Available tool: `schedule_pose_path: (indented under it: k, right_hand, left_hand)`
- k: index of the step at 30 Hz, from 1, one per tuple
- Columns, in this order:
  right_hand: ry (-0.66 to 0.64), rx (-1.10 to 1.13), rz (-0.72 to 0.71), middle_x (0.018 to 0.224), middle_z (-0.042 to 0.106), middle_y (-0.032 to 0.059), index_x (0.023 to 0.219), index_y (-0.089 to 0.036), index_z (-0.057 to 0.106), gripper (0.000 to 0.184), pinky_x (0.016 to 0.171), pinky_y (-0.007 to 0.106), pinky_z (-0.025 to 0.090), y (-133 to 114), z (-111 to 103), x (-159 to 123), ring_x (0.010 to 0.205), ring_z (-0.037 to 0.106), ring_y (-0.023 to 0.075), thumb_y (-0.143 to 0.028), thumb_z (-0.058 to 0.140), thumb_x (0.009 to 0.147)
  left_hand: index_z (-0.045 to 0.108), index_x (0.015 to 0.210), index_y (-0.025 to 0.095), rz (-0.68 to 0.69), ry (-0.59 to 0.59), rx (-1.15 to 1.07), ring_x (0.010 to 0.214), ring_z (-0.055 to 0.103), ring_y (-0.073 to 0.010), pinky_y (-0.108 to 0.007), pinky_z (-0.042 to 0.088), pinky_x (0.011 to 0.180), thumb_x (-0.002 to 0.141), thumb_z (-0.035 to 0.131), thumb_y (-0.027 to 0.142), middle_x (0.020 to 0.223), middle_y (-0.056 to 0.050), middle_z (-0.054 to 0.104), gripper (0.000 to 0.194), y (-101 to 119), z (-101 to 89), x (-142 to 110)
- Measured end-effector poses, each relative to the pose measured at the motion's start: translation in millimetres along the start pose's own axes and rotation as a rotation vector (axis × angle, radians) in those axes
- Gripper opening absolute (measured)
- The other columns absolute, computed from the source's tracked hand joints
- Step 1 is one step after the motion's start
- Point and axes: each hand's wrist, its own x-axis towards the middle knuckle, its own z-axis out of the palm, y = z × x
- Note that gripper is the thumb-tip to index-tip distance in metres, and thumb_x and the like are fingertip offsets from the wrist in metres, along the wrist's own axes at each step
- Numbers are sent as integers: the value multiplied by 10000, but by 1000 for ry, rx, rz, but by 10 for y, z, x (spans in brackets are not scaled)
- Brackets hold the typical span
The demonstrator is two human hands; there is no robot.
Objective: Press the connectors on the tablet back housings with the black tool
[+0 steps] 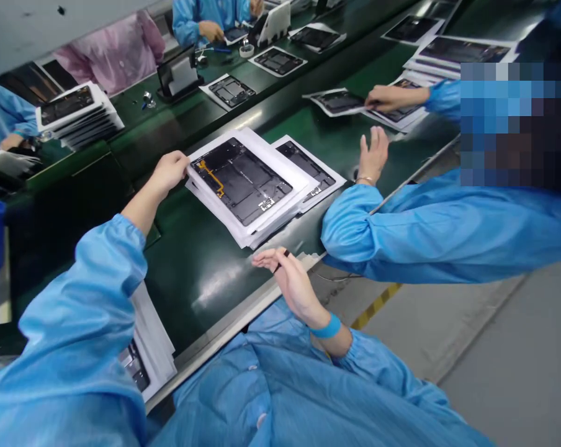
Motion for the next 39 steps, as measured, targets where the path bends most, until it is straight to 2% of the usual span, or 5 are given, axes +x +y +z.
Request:
schedule_pose_path:
  k: [13,19,26,35,39]
  right_hand:
    - [108,-228,-314,627,415,-124,721,-273,358,832,518,250,381,-558,-137,771,514,484,72,-825,979,686]
    - [82,-406,-352,682,399,-97,747,-278,332,724,579,275,380,-435,-68,264,578,469,96,-708,897,887]
    - [-348,-443,151,739,396,-69,779,-285,342,618,685,302,411,568,282,-806,680,493,137,-720,708,1023]
    - [-529,-310,594,902,706,-9,844,-288,501,667,861,354,598,1076,375,-854,867,747,201,-911,735,890]
    - [-626,-430,614,1074,839,84,862,-240,709,669,984,384,611,847,232,-679,1014,780,233,-897,650,971]
  left_hand:
    - [633,893,174,-231,-178,-323,638,521,-94,-327,610,872,1169,474,230,712,32,609,323,-3,-31,-669]
    - [671,976,124,-224,-232,-264,1038,763,-198,-644,437,1313,1155,511,128,750,35,610,240,-85,-376,-1107]
    - [722,1309,84,-379,-436,114,1249,799,-389,-868,390,1197,1125,492,235,1005,-21,790,331,-994,-1162,-1775]
    - [742,1384,-11,-296,-563,642,1568,601,-323,-616,354,1356,1148,540,365,1315,-18,785,488,-1524,-692,-1556]
    - [462,1720,32,-78,-406,796,1746,201,-531,-810,188,1339,1134,580,274,1694,-157,500,644,-1188,-683,-2090]
